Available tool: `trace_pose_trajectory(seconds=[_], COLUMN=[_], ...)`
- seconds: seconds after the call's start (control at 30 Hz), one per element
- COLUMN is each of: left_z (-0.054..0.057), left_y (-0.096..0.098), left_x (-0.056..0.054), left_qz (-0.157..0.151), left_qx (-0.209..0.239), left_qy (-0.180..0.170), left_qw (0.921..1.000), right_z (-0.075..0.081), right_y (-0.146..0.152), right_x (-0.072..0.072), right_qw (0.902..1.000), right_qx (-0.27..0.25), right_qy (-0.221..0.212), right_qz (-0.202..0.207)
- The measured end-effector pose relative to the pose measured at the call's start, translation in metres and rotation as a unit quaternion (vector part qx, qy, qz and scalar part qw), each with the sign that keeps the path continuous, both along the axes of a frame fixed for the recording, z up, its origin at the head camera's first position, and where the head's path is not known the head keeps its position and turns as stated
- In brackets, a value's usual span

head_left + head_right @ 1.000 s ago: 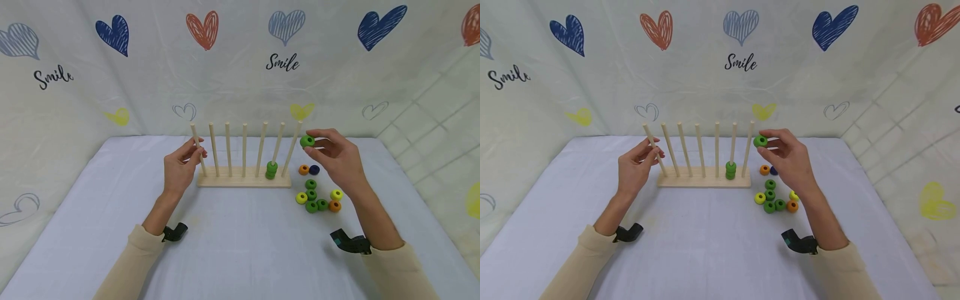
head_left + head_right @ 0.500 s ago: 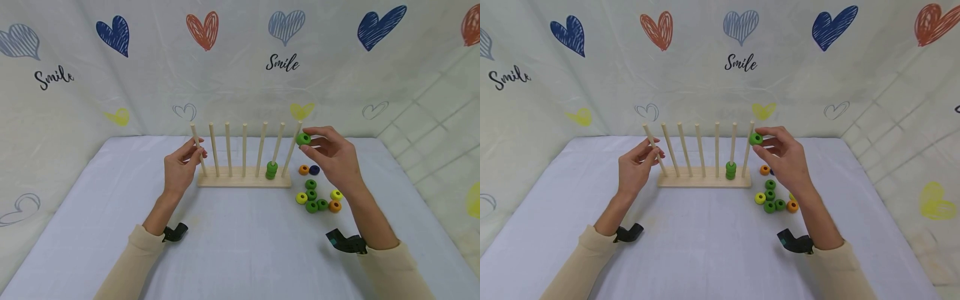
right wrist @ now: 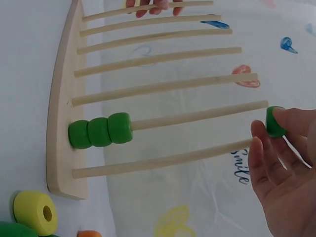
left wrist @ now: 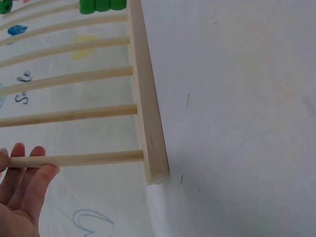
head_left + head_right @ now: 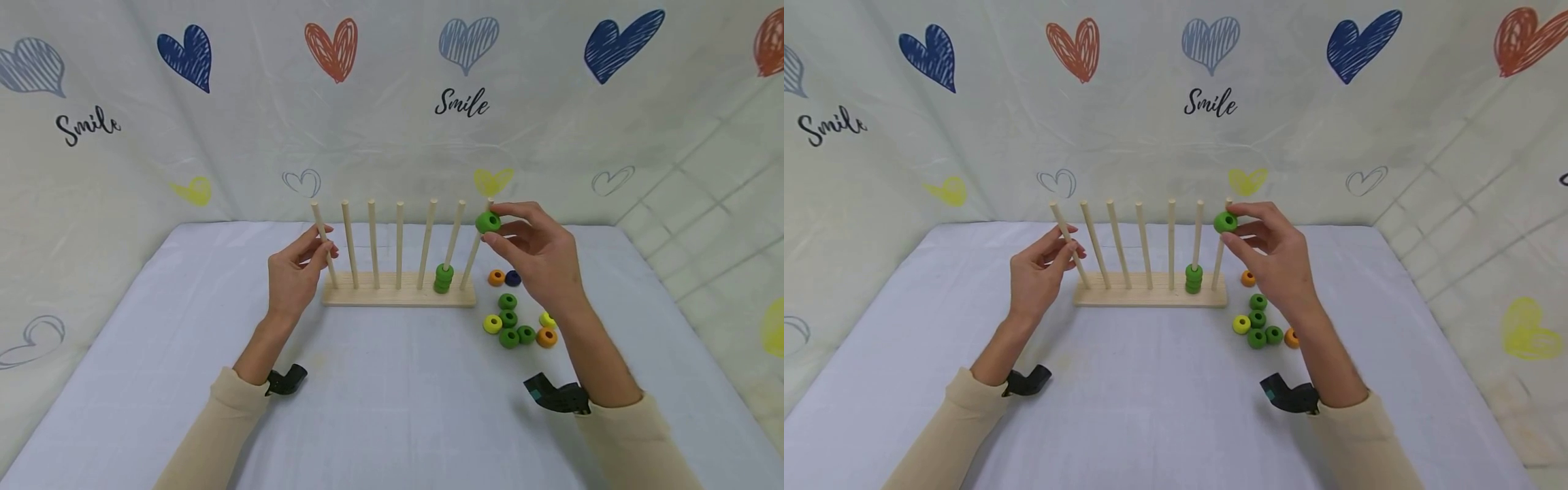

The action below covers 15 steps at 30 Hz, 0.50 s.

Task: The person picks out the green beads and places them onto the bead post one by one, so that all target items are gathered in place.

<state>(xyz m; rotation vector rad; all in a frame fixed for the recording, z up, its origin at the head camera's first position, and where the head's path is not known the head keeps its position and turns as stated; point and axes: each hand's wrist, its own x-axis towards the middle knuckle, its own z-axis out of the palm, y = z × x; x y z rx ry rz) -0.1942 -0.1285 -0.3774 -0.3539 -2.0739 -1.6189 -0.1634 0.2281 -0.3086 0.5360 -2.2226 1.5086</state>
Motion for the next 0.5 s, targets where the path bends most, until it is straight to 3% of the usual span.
trace_pose_trajectory(seconds=[0.5], left_z=[-0.0001], left_y=[0.0000], left_x=[0.0004], left_qz=[0.006], left_qx=[-0.008], left_qy=[-0.001], left_qw=[0.9999], right_z=[0.0054], right_y=[-0.0089], right_x=[-0.0029], right_qw=[0.9992], right_qx=[-0.031], right_qy=[0.005], right_qz=[0.024])
